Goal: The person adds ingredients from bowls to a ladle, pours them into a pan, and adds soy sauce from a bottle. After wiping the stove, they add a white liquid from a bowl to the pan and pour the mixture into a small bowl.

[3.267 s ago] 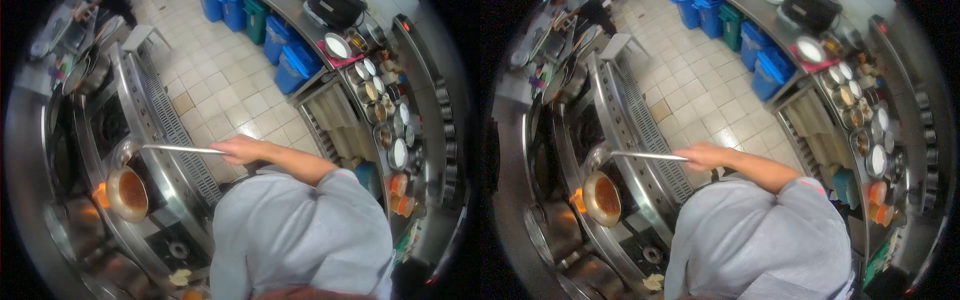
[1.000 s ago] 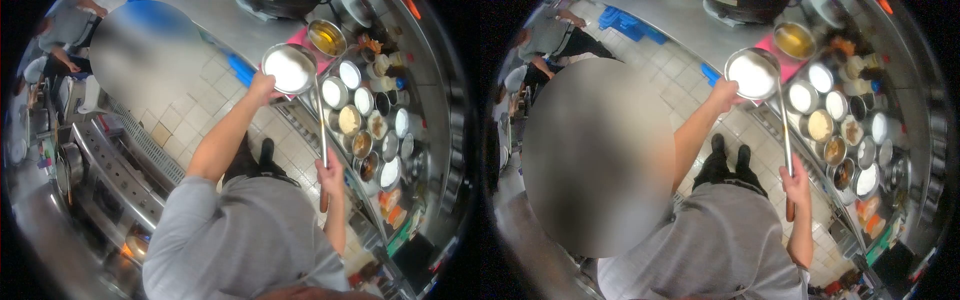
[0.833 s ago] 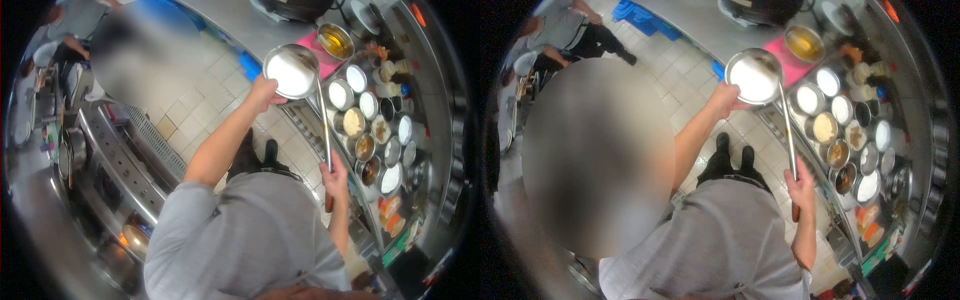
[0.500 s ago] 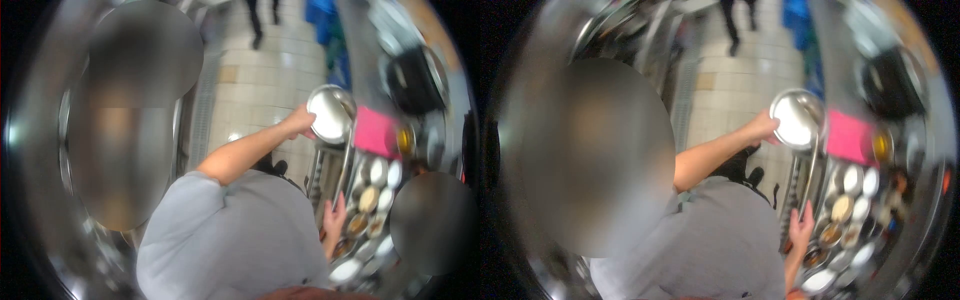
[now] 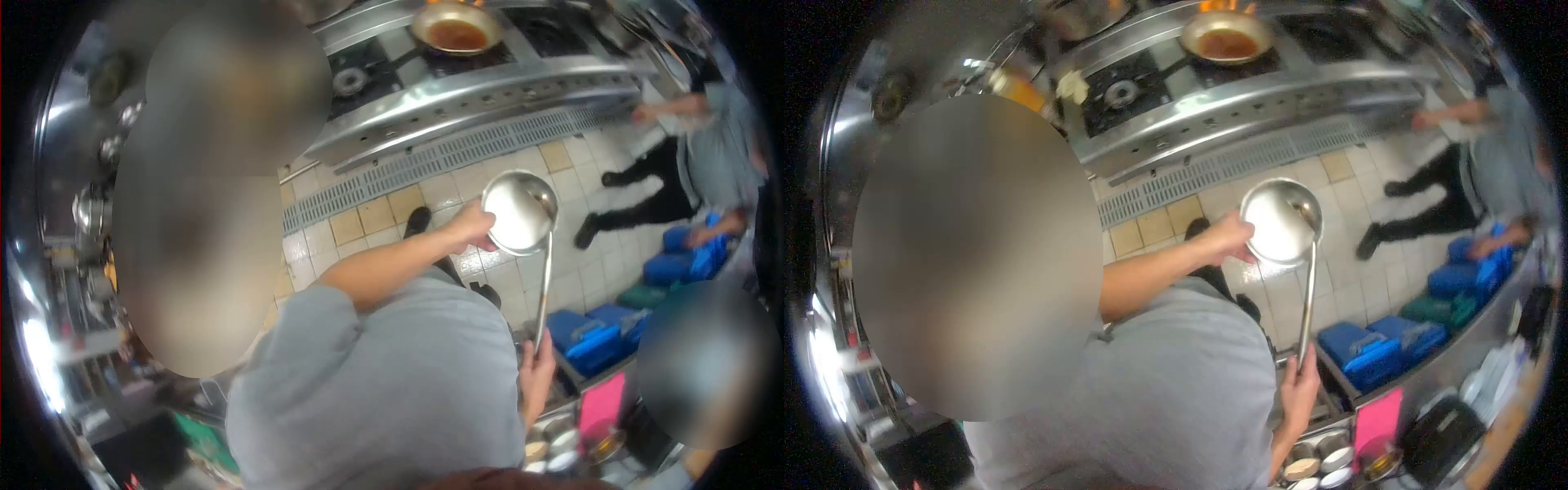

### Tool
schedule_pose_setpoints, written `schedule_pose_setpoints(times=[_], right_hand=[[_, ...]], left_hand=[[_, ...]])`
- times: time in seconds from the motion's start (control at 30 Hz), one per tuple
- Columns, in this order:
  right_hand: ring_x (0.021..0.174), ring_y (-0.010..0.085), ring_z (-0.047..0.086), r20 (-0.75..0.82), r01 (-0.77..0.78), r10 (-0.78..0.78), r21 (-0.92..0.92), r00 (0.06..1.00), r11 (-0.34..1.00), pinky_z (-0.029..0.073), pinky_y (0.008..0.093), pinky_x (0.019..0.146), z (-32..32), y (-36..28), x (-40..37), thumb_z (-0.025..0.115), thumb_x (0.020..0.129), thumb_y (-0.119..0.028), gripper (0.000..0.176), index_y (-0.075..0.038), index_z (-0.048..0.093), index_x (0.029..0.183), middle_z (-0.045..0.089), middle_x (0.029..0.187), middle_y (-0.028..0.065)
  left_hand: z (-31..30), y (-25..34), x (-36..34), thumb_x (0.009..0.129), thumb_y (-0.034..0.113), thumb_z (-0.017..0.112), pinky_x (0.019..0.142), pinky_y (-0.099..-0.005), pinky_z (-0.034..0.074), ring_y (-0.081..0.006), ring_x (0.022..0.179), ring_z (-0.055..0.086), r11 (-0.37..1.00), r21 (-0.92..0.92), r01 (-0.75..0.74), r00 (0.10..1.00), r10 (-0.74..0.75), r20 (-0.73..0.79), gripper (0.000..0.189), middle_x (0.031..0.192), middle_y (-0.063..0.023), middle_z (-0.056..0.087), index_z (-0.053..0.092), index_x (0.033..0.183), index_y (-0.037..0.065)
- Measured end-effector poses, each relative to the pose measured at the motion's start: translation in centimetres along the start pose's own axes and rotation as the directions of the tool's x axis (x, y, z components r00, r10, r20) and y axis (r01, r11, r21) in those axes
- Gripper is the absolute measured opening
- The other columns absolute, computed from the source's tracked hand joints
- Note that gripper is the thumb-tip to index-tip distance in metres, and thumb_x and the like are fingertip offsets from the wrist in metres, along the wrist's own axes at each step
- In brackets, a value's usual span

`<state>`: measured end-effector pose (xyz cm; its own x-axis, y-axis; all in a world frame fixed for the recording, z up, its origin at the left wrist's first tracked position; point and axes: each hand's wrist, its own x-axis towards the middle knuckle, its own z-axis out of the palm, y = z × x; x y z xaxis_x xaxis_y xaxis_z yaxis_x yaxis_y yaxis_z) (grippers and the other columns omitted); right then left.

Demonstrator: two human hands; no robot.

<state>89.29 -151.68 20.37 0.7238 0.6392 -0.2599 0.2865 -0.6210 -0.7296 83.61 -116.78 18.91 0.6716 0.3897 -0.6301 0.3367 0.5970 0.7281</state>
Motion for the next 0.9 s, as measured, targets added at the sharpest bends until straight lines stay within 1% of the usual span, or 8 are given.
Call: schedule_pose_setpoints(times=[0.1,0.2,0.3,0.43,0.5,0.6,0.7,0.9], right_hand=[[0.080,0.0340,0.068,0.173,-0.033,0.048,-0.089,0.984,0.996,0.052,0.0389,0.073,2.4,-8.6,5.3,0.061,0.097,-0.013,0.043,0.004,0.052,0.136,0.066,0.094,0.0296],[0.060,0.0270,0.057,0.283,0.177,-0.135,-0.130,0.950,0.976,0.049,0.0382,0.061,6.5,-10.1,11.4,0.061,0.097,-0.013,0.044,0.002,0.052,0.137,0.062,0.078,0.0225],[0.057,0.0229,0.050,0.386,0.191,-0.144,-0.087,0.911,0.978,0.046,0.0361,0.057,11.4,-17.7,17.2,0.061,0.097,-0.014,0.044,0.000,0.052,0.137,0.059,0.075,0.0209],[0.056,0.0195,0.045,0.519,0.307,-0.223,-0.080,0.825,0.948,0.044,0.0348,0.056,18.5,-26.1,22.9,0.061,0.097,-0.014,0.042,-0.002,0.053,0.137,0.058,0.074,0.0190],[0.061,0.0240,0.055,0.558,0.338,-0.222,-0.113,0.800,0.934,0.049,0.0371,0.062,21.5,-29.8,25.5,0.061,0.097,-0.015,0.043,-0.003,0.053,0.137,0.061,0.078,0.0210],[0.085,0.0357,0.069,0.698,0.327,-0.247,0.018,0.673,0.945,0.052,0.0413,0.080,25.5,-33.2,28.5,0.061,0.096,-0.016,0.045,-0.005,0.051,0.138,0.065,0.088,0.0264],[0.082,0.0361,0.068,0.749,0.380,-0.247,-0.006,0.614,0.925,0.052,0.0415,0.079,29.4,-36.3,30.6,0.060,0.096,-0.015,0.044,-0.005,0.051,0.137,0.065,0.086,0.0256],[0.070,0.0169,0.050,0.778,0.407,-0.298,0.059,0.554,0.912,0.046,0.0324,0.068,33.8,-39.8,32.5,0.063,0.096,-0.013,0.041,-0.004,0.053,0.134,0.049,0.073,0.0117]], left_hand=[[-8.4,1.3,-0.6,0.091,0.003,0.045,0.062,-0.0374,0.066,-0.0326,0.093,0.070,0.994,-0.080,-0.073,0.982,0.058,-0.182,0.052,0.120,-0.0237,0.059,0.037,0.143,-0.004],[-15.9,3.6,-1.9,0.092,0.002,0.045,0.064,-0.0380,0.067,-0.0323,0.095,0.070,0.975,-0.142,-0.169,0.944,0.119,-0.309,0.053,0.120,-0.0243,0.059,0.035,0.144,-0.004],[-24.9,5.7,-1.9,0.093,0.003,0.045,0.064,-0.0386,0.066,-0.0323,0.095,0.070,0.964,-0.209,-0.163,0.915,0.069,-0.397,0.052,0.121,-0.0233,0.059,0.036,0.144,-0.003],[-34.6,6.2,-1.5,0.095,0.005,0.045,0.068,-0.0398,0.067,-0.0323,0.096,0.071,0.911,-0.262,-0.319,0.822,0.128,-0.556,0.048,0.124,-0.0225,0.060,0.039,0.142,-0.001],[-38.7,7.2,-1.7,0.095,0.005,0.045,0.070,-0.0411,0.067,-0.0333,0.096,0.071,0.893,-0.305,-0.331,0.807,0.101,-0.582,0.047,0.125,-0.0231,0.060,0.040,0.141,-0.003],[-44.6,5.4,-0.1,0.095,0.005,0.043,0.071,-0.0427,0.067,-0.0356,0.100,0.070,0.906,-0.238,-0.351,0.692,0.080,-0.717,0.045,0.124,-0.0243,0.060,0.039,0.139,-0.008],[-48.6,5.8,-0.1,0.096,0.005,0.042,0.071,-0.0423,0.066,-0.0357,0.102,0.069,0.873,-0.310,-0.377,0.687,0.039,-0.726,0.046,0.126,-0.0248,0.058,0.037,0.140,-0.006],[-53.3,5.6,0.6,0.096,0.004,0.041,0.077,-0.0455,0.065,-0.0363,0.106,0.067,0.820,-0.329,-0.467,0.626,0.044,-0.778,0.044,0.129,-0.0241,0.056,0.038,0.139,-0.006]])
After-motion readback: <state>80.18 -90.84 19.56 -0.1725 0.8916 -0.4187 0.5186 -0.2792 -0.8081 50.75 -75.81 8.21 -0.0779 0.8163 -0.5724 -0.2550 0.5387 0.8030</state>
